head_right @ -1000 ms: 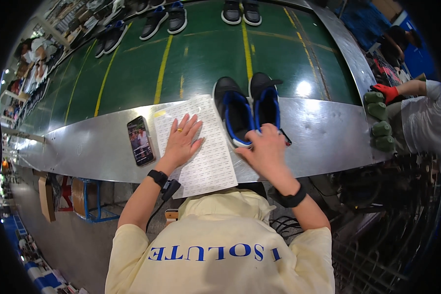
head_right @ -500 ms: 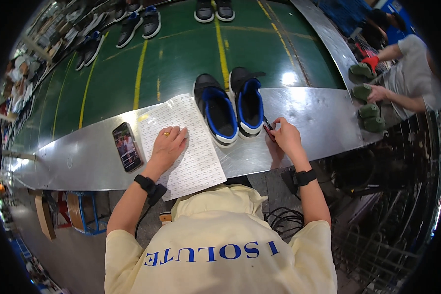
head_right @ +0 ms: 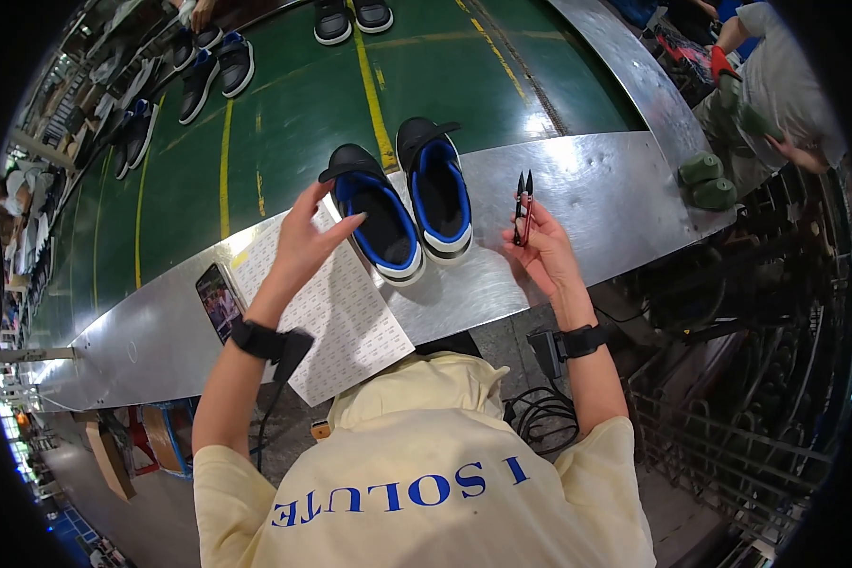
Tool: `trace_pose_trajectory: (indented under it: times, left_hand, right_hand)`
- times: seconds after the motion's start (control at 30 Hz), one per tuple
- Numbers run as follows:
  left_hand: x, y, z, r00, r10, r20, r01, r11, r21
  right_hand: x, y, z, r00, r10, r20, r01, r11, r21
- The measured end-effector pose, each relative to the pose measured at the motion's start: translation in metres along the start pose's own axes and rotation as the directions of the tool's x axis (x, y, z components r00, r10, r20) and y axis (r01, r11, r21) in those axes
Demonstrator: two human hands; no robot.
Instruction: Assembling and labeling shoes on a factory production line.
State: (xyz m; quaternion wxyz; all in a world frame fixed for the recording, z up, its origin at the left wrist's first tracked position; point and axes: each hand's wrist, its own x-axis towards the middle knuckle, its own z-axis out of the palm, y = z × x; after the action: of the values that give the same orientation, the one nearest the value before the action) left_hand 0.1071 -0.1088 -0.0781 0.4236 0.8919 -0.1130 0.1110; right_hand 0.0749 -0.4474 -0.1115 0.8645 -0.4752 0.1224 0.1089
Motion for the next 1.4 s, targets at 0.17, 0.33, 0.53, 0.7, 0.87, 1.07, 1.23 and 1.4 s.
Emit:
trace_pose_trajectory:
  times: [0.17,0.33,0.53,0.7,0.87,1.07,1.23,1.4]
  left_hand:
    - [0.039,0.019,0.026,0.997,-0.078,0.006,0.078,0.997,-0.025]
    - [0.067,-0.006,0.020,0.976,-0.207,0.071,0.207,0.978,0.006]
    - [0.087,-0.020,0.027,0.790,-0.536,0.298,0.610,0.736,-0.293]
    - [0.093,-0.031,0.033,0.693,-0.630,0.350,0.721,0.604,-0.341]
    - [0.095,-0.031,0.039,0.674,-0.676,0.298,0.733,0.559,-0.388]
    - [0.098,-0.027,0.028,0.757,-0.556,0.343,0.652,0.676,-0.343]
    - [0.131,0.025,0.007,0.840,-0.346,0.418,0.476,0.840,-0.261]
    - [0.113,0.069,0.065,0.890,0.004,0.456,-0.128,0.962,0.242]
  right_hand:
    - [-0.003,-0.009,0.036,0.995,-0.024,0.099,0.006,0.984,0.176]
    - [0.008,-0.011,0.051,0.983,0.000,0.181,-0.028,0.988,0.154]
    - [-0.002,-0.003,0.098,0.903,-0.165,0.397,0.334,0.851,-0.406]
    - [-0.004,-0.006,0.103,0.847,-0.174,0.502,0.457,0.720,-0.522]
    - [0.002,-0.005,0.086,0.903,-0.012,0.430,0.178,0.920,-0.349]
    - [0.003,0.001,0.092,0.850,-0.232,0.473,0.444,0.800,-0.404]
    - [0.001,-0.015,0.087,0.817,-0.335,0.470,0.576,0.526,-0.626]
    - [0.004,0.004,0.081,0.729,-0.411,0.547,0.654,0.182,-0.734]
